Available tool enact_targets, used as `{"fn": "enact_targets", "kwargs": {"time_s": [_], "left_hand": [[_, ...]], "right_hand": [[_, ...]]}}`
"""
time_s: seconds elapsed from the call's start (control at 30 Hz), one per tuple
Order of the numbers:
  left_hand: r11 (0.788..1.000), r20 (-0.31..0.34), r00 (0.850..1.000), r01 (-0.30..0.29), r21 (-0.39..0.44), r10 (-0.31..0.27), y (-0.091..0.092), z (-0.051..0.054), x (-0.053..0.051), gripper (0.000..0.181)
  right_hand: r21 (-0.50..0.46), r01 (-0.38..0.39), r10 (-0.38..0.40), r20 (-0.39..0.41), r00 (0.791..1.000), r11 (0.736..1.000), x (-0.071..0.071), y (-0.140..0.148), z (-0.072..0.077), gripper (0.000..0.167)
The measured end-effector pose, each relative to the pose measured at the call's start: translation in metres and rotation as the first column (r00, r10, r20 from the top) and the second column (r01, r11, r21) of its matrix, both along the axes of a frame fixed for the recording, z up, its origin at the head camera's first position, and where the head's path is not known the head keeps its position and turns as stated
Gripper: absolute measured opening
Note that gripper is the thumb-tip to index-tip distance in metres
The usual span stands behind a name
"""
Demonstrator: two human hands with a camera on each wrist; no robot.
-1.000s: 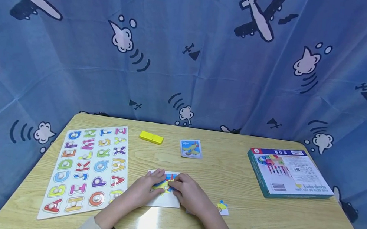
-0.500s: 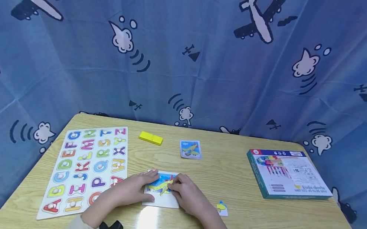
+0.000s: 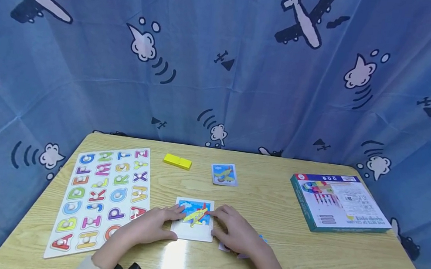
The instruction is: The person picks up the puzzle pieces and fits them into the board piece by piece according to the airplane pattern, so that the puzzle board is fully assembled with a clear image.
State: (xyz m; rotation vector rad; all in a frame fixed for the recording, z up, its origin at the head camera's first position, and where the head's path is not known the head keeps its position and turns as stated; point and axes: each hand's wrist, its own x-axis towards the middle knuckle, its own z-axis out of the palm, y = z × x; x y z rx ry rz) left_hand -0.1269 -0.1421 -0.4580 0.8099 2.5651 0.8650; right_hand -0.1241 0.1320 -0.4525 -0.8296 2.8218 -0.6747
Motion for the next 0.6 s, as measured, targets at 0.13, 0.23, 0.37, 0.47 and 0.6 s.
{"fn": "enact_targets", "kwargs": {"time_s": [0.13,0.23,0.37,0.47,0.6], "left_hand": [[1.000,0.024,1.000,-0.011,0.028,0.011,0.000,0.000,0.000,0.060],[0.999,0.039,0.999,-0.018,0.042,0.016,0.000,0.000,0.000,0.060],[0.999,0.044,0.999,-0.018,0.048,0.016,0.000,0.000,-0.001,0.059],[0.999,0.044,0.999,-0.018,0.049,0.016,0.000,0.000,0.000,0.058],[0.999,0.043,0.999,-0.019,0.050,0.017,0.000,0.000,0.000,0.058]], "right_hand": [[-0.024,0.011,-0.010,0.047,0.999,1.000,0.009,0.019,0.001,0.039],[-0.042,0.009,-0.008,0.026,1.000,0.999,0.017,0.030,0.000,0.038],[-0.067,0.008,-0.009,-0.014,1.000,0.998,0.023,0.038,-0.005,0.038],[-0.060,0.009,-0.010,-0.012,1.000,0.998,0.026,0.039,-0.007,0.038],[-0.036,-0.008,0.007,-0.032,0.999,0.999,0.028,0.037,-0.007,0.035]]}}
